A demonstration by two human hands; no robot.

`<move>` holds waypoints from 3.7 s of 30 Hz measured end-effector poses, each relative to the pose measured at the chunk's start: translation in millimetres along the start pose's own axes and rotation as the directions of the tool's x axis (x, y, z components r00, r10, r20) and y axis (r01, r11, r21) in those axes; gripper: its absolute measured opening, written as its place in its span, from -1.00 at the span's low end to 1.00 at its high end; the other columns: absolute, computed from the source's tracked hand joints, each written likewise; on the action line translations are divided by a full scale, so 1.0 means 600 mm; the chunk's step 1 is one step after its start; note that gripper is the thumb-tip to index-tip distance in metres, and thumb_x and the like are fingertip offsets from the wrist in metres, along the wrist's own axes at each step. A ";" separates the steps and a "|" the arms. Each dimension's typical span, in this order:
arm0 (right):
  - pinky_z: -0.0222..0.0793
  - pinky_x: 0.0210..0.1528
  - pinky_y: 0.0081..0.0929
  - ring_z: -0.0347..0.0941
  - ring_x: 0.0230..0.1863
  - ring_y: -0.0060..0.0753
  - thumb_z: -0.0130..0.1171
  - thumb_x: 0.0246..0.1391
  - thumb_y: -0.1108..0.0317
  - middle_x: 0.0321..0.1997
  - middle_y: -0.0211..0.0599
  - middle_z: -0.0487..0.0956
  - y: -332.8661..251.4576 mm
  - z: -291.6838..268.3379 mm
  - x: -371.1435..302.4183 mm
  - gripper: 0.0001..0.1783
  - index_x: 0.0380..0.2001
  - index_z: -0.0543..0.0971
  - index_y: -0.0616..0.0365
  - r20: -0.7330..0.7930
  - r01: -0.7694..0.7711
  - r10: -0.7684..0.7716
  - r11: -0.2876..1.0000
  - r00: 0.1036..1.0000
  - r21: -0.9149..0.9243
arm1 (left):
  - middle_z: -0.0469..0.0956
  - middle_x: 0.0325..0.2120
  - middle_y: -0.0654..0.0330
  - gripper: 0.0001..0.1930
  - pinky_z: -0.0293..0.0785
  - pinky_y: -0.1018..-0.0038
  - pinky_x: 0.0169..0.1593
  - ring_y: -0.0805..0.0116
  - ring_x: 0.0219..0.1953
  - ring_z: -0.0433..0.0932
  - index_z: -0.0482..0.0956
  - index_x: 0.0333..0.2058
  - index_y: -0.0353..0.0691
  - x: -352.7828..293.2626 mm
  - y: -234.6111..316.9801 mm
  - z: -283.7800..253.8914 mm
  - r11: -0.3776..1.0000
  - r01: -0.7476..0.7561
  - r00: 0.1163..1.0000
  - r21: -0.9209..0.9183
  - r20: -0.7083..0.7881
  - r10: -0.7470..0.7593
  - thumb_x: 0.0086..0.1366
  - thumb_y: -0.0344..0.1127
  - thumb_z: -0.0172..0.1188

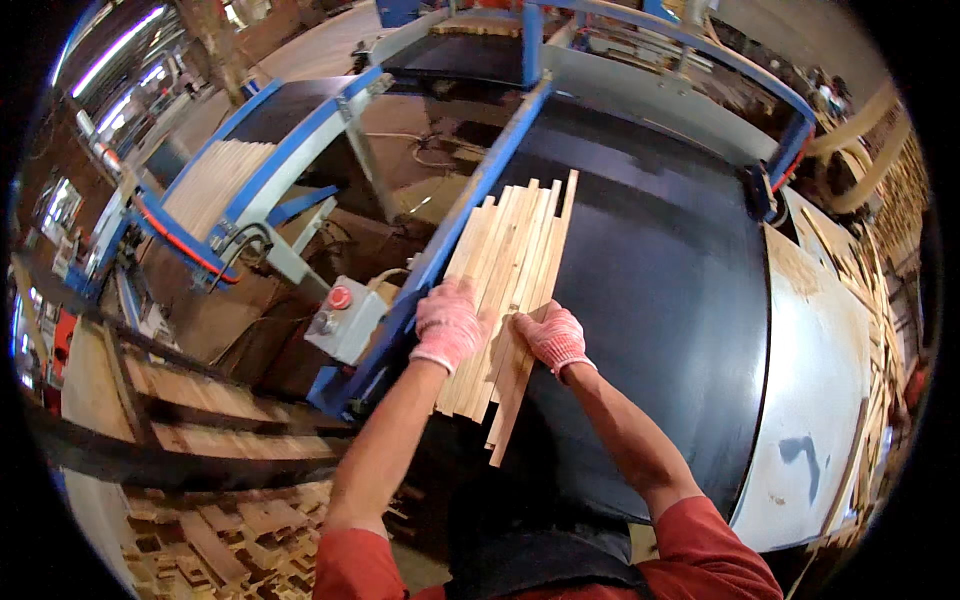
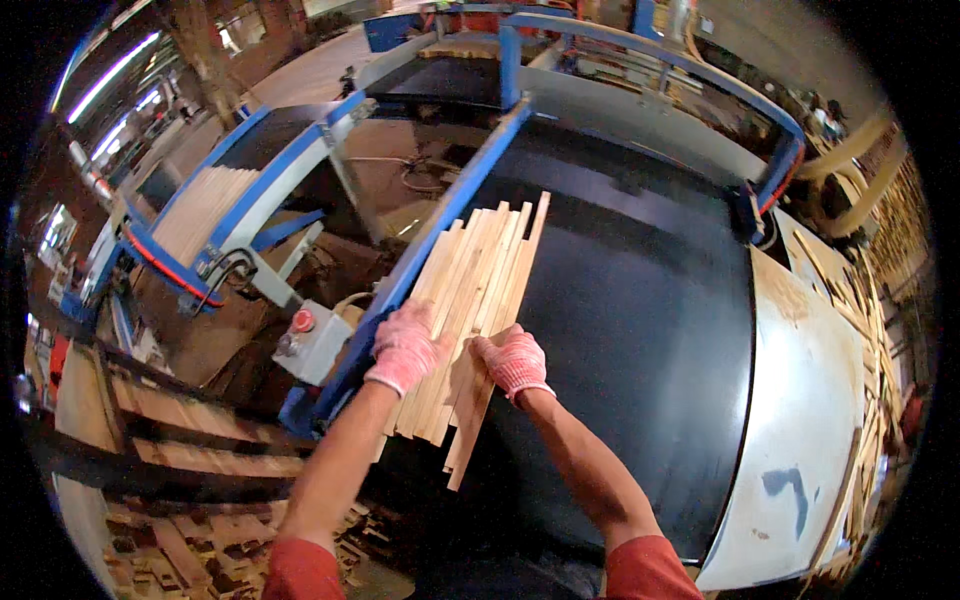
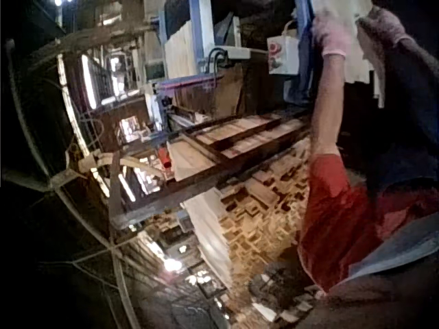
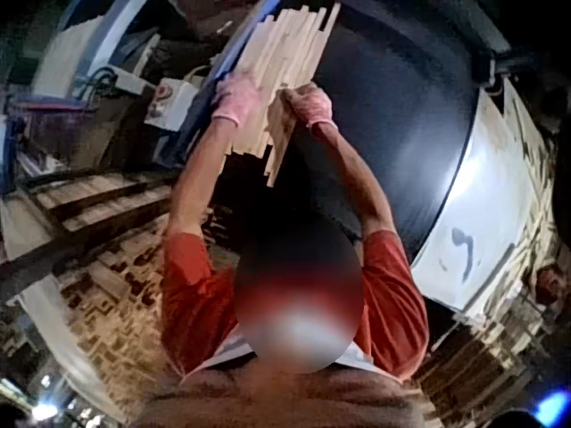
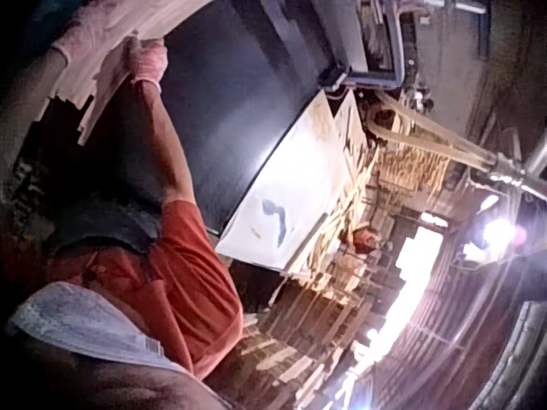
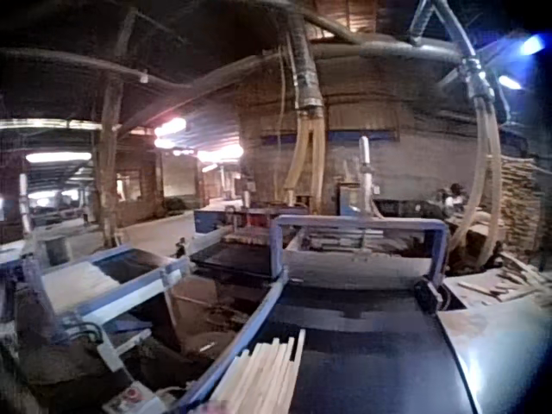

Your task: The person picks up stacks of wooden planks from a large pile and places them onto a conveyor belt. They repeatedly grab bundles of planks, carry them to the machine, and arrange them on the belt, occasionally picking up individual pieces to place on a nearby table.

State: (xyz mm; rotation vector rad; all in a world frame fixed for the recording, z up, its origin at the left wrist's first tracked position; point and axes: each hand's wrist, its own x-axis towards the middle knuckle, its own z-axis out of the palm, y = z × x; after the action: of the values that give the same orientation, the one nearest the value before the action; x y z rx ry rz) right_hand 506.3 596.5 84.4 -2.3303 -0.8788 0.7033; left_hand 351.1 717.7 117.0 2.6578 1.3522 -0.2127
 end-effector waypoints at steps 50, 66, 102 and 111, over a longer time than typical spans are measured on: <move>0.29 0.51 -0.26 0.43 0.47 -0.02 0.44 0.20 -0.06 0.46 0.13 0.48 -0.552 0.118 -0.739 -0.01 0.55 0.30 0.12 0.196 0.923 -0.953 0.279 0.232 0.265 | 0.42 0.36 -0.28 -0.07 0.40 0.00 0.40 -0.23 0.37 0.44 0.30 0.49 -0.13 -1.389 -0.454 -0.201 0.487 0.750 0.116 -0.448 -0.636 -0.763 0.25 0.11 0.44; 0.43 0.39 -0.10 0.53 0.34 0.14 0.29 0.03 -0.55 0.32 0.19 0.57 -0.607 0.096 -0.781 0.17 0.41 0.44 0.21 0.293 0.972 -0.930 0.184 0.221 -0.149 | 0.64 0.20 -0.05 -0.34 0.50 0.07 0.30 -0.11 0.21 0.61 0.54 0.35 0.04 -1.299 -0.519 -0.241 0.353 0.918 0.214 -0.180 -0.523 -0.825 0.29 0.05 0.29; 0.56 0.04 -0.20 0.63 -0.07 -0.17 0.65 -0.14 -0.07 -0.09 -0.04 0.67 -0.325 -0.086 -0.802 0.27 0.55 0.26 0.25 0.107 0.943 -0.994 0.046 0.012 0.328 | 0.63 0.16 0.04 -0.26 0.49 0.36 0.16 0.34 0.10 0.60 0.48 0.36 -0.36 -1.451 -0.295 -0.145 0.526 0.133 0.223 -0.840 -0.492 -0.842 0.58 0.23 -0.04; 0.56 0.21 -0.30 0.66 0.05 -0.36 0.22 0.42 0.07 0.10 -0.18 0.71 -0.471 -0.012 -0.762 -0.32 0.42 0.43 0.29 0.635 0.256 -0.760 0.646 0.134 0.719 | 0.48 0.35 0.14 -0.38 0.43 0.37 0.36 0.34 0.30 0.52 0.30 0.48 -0.31 -1.353 -0.433 -0.181 0.096 -0.458 0.519 -0.883 -0.354 -0.778 0.62 -0.05 0.05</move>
State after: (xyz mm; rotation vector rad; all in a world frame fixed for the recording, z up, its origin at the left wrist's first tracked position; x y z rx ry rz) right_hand 94.1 450.5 396.9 -0.7921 -1.6767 1.7100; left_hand -326.5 249.8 362.5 1.0789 1.1718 1.6717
